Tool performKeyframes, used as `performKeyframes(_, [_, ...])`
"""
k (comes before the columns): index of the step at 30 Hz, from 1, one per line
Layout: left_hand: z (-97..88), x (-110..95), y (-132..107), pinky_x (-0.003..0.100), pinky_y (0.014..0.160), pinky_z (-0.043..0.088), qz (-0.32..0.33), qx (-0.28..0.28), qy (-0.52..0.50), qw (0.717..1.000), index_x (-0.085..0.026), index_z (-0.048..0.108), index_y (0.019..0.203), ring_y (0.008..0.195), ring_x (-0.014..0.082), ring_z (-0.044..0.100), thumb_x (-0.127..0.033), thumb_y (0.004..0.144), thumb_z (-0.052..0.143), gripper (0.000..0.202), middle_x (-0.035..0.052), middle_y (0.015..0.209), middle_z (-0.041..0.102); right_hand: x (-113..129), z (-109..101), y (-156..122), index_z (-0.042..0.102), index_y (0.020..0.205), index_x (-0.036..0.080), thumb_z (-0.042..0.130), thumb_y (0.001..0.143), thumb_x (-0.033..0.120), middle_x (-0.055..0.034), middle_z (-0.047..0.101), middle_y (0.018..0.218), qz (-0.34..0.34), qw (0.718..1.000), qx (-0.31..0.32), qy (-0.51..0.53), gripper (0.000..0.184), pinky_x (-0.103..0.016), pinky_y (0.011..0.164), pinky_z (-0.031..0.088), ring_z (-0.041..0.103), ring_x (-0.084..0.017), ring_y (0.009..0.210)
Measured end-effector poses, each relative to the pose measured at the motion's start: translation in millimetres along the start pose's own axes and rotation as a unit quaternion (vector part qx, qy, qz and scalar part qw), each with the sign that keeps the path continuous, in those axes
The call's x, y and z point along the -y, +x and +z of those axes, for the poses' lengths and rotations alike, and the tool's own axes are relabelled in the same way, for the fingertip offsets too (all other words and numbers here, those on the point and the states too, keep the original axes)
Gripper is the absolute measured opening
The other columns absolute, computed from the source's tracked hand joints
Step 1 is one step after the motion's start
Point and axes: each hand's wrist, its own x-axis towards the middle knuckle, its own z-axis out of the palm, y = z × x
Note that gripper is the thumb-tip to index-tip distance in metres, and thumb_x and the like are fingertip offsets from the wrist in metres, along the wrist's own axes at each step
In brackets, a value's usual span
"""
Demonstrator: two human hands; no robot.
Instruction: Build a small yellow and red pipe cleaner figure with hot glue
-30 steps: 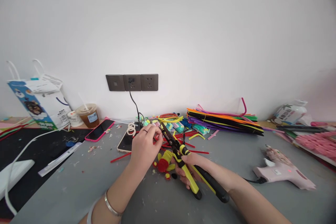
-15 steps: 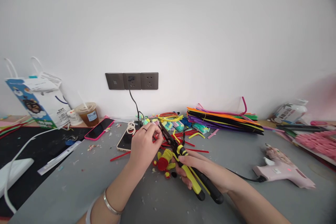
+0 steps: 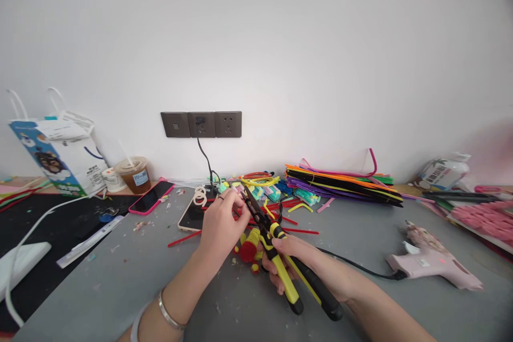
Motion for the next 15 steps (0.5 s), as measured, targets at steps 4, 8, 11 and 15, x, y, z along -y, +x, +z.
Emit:
performKeyframes(4, [-0.2, 0.4, 0.0, 0.028, 0.064, 0.045, 0.005, -0.010, 0.002, 1.000, -0.024, 0.041, 0.072, 0.068, 0.0167, 0.060, -0.012, 0.080, 0.049, 0.016, -0.0019, 0.072, 0.056, 1.4, 5.3, -1.8, 0.054, 0.082, 0.017, 0.070, 0.079, 0.058, 0.0017, 0.054, 0.073, 0.007, 0.999, -0.030, 0.023, 0.044, -0.025, 0.057, 0.042, 0.053, -0.010, 0.056])
performKeyframes(8, [-1.0, 0.9, 0.2, 0.029, 0.065, 0.045, -0.010, -0.005, -0.015, 1.000, -0.023, 0.042, 0.071, 0.069, 0.0171, 0.060, -0.013, 0.080, 0.049, 0.016, -0.0016, 0.072, 0.056, 1.0, 8.7, -1.6, 0.052, 0.081, 0.018, 0.072, 0.076, 0.061, 0.0022, 0.056, 0.072, 0.016, 0.998, -0.051, 0.024, 0.048, -0.025, 0.056, 0.041, 0.053, -0.010, 0.055])
performKeyframes(11, [-1.0, 1.8, 2.2, 0.029, 0.067, 0.047, -0.035, 0.006, -0.081, 0.996, -0.023, 0.047, 0.073, 0.070, 0.0161, 0.059, -0.014, 0.081, 0.052, 0.013, -0.0010, 0.075, 0.058, -1.4, 7.9, -1.5, 0.051, 0.082, 0.019, 0.074, 0.075, 0.060, 0.0023, 0.057, 0.073, 0.013, 0.997, -0.070, 0.023, 0.048, -0.025, 0.056, 0.042, 0.054, -0.011, 0.056])
performKeyframes(15, [-1.2, 1.4, 8.1, 0.029, 0.067, 0.054, -0.170, 0.051, -0.333, 0.926, -0.021, 0.058, 0.095, 0.081, 0.0173, 0.063, -0.030, 0.082, 0.063, 0.016, 0.0045, 0.094, 0.064, -2.9, 5.0, -3.4, 0.051, 0.086, 0.019, 0.071, 0.082, 0.055, 0.0014, 0.057, 0.077, -0.016, 0.998, -0.064, 0.013, 0.042, -0.026, 0.061, 0.044, 0.054, -0.011, 0.061])
